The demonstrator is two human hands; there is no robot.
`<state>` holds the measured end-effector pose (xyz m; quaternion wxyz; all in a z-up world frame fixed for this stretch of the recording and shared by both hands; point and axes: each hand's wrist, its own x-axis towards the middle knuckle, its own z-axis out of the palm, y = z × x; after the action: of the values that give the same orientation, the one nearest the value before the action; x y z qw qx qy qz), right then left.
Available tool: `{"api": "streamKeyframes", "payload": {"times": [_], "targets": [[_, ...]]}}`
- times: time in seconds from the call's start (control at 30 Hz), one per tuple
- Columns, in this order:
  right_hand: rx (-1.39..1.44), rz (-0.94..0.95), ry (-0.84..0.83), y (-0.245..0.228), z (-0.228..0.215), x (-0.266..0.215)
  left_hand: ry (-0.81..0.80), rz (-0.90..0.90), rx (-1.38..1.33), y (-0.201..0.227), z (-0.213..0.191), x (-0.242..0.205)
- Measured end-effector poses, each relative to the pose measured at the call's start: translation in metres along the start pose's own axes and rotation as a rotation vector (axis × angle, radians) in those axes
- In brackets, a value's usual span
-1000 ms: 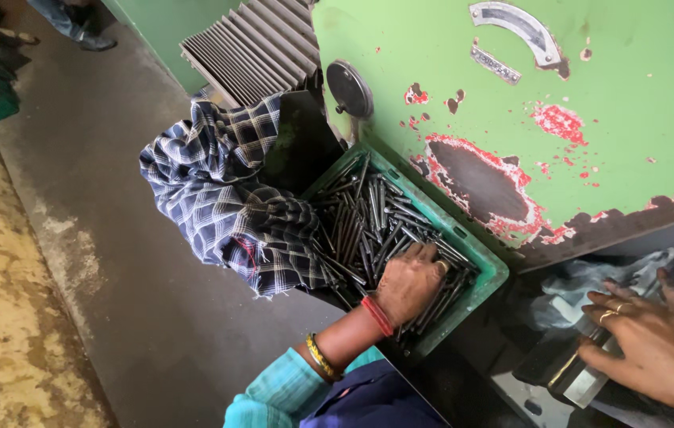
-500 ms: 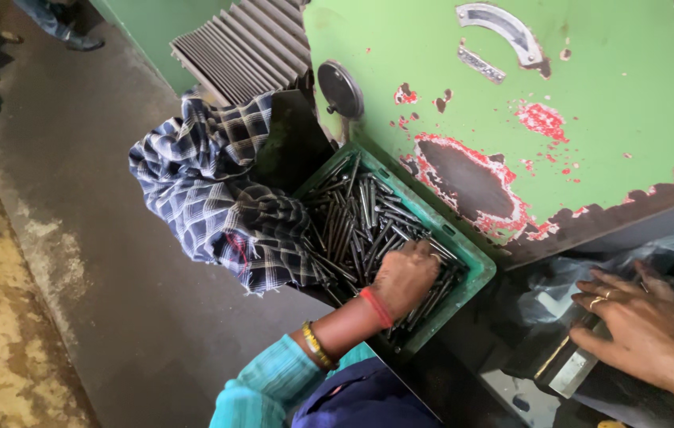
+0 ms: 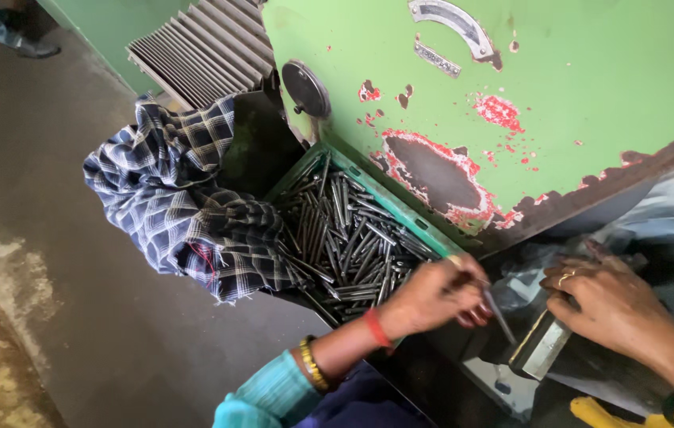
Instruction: The person repeatedly picks up small metal rods from a green plastic bin and places them into a metal jig or fixture on a green machine. The person handles the rods one at a time, moving them from the bin to the fixture.
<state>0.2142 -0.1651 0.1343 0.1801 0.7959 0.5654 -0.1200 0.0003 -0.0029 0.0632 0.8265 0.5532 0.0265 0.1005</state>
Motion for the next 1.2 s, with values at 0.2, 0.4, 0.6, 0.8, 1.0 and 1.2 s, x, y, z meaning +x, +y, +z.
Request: {"api": "streamKeyframes", "payload": {"times": [0.2,0.4,0.6,0.8,1.0,1.2], "targets": [[0.033,0.007,0.074,0.003,0.003,0.003,-0.011,-0.105,0.100,-0.031,0.031,0.035],[0.112,-0.004,0.150,0.007,0.012,0.005,-0.077,-0.124,0.175,-0.032,0.045,0.038],[0.042,0.098,0.026,0.016,0.028,0.007,0.013,-0.063,0.264,-0.026,0.049,0.012],[0.008,-0.217,0.155,0.012,0.047,-0.008,0.145,0.123,0.289,-0.029,0.058,0.001],[-0.356,0.057,-0.316,-0.018,0.040,-0.002,0.127,0.256,0.403,-0.017,0.046,-0.004],[-0.268,0.054,-0.204,-0.022,0.027,-0.003,0.429,0.215,1.367,-0.003,-0.024,-0.049]]}}
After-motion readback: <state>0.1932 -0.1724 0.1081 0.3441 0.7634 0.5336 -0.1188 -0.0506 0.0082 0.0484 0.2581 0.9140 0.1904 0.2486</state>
